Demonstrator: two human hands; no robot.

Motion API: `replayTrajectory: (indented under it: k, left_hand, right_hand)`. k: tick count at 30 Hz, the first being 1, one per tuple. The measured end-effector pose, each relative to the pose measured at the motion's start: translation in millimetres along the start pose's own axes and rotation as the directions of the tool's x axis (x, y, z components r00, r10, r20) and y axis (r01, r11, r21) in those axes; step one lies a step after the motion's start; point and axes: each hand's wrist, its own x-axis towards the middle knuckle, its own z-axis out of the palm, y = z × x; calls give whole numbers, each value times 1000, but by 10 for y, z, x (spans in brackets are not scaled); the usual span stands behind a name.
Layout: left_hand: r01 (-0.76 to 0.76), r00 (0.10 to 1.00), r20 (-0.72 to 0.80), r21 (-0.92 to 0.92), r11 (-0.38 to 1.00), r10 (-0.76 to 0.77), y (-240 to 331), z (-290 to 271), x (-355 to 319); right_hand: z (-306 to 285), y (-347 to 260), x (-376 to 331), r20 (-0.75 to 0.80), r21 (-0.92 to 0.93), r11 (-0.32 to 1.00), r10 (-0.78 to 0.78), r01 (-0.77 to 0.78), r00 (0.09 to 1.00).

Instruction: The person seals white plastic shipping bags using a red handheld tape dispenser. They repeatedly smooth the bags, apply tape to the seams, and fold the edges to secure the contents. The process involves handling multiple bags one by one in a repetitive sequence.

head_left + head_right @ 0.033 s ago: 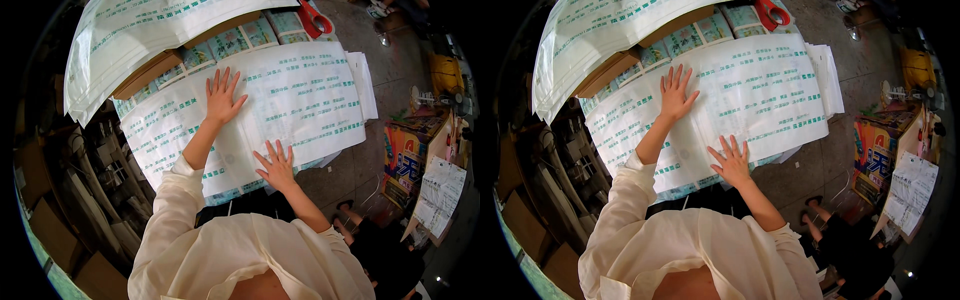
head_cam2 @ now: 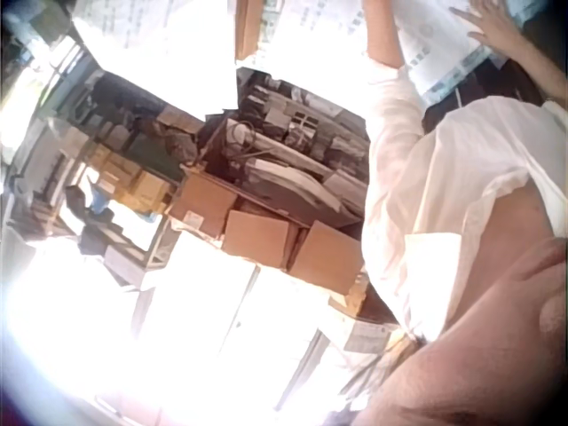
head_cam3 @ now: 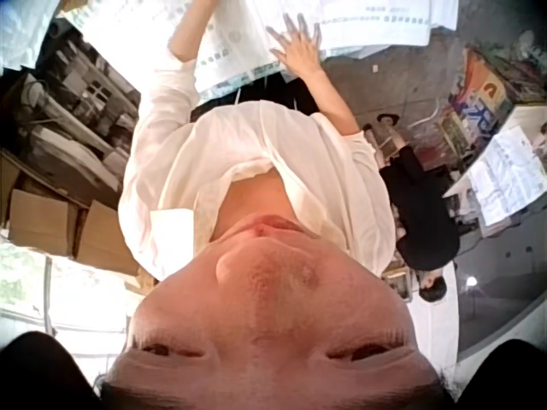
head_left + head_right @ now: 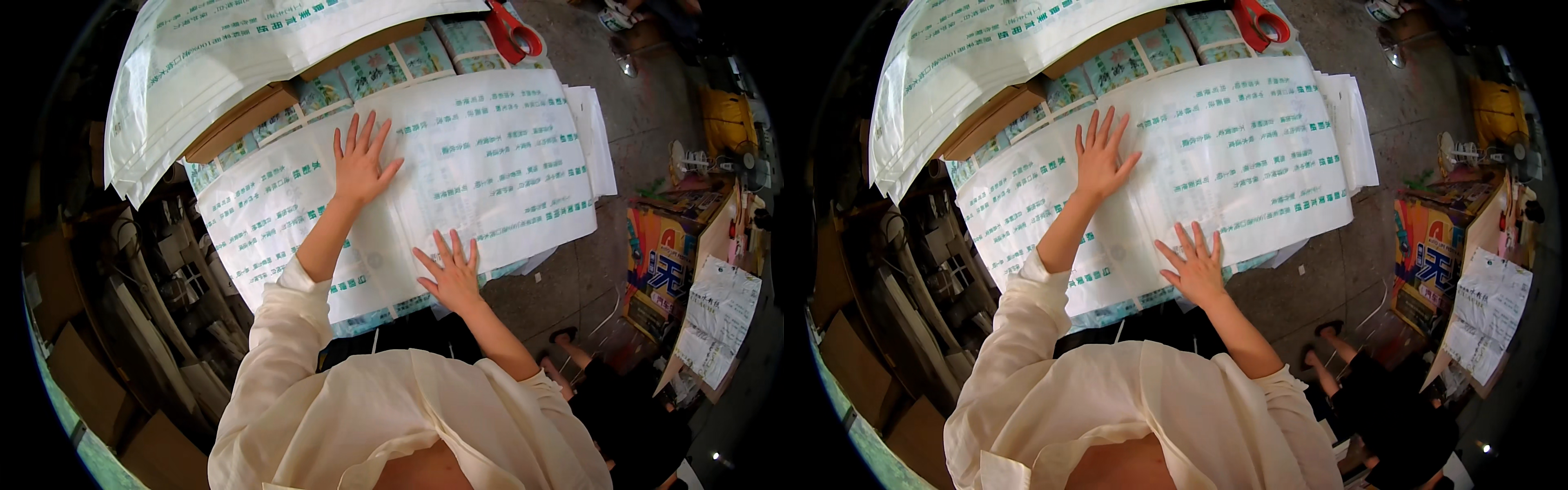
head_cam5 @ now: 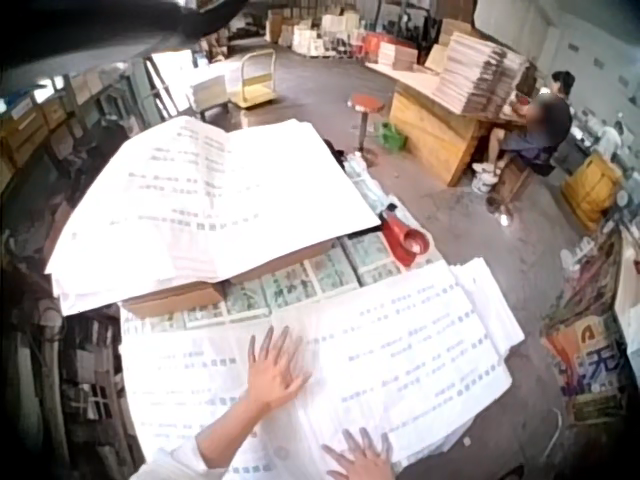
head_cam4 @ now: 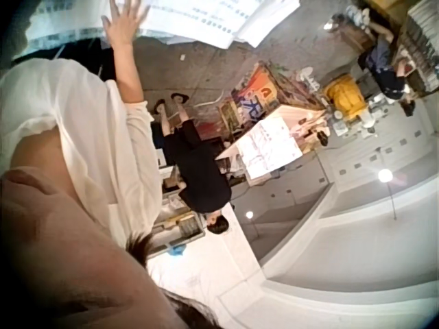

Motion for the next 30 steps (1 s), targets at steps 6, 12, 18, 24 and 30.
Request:
replayTrajectory:
  k: [6, 12, 18, 24, 30]
  left_hand:
    - [15, 991, 130, 131, 991, -32, 218, -57, -361]
    - [58, 986, 150, 109, 992, -74, 247, -6, -351]
    - [86, 978, 179, 110, 990, -104, 263, -94, -322]
    - [88, 979, 177, 57, 994, -97, 268, -100, -300]
    - [106, 977, 184, 40, 994, -111, 236, -122, -300]
  right_hand:
    - [-29, -37, 20, 7, -7, 1000, 1, -1, 1000]
    - [-411, 215, 278, -187, 179, 982, -19, 53, 982]
    - [-1550, 1731, 2359, -618, 231, 973, 171, -31, 768]
    - [-1873, 2492, 3532, -369, -98, 907, 348, -409, 861]
    - [-1624, 2614, 3631, -356, -237, 916, 228, -324, 906]
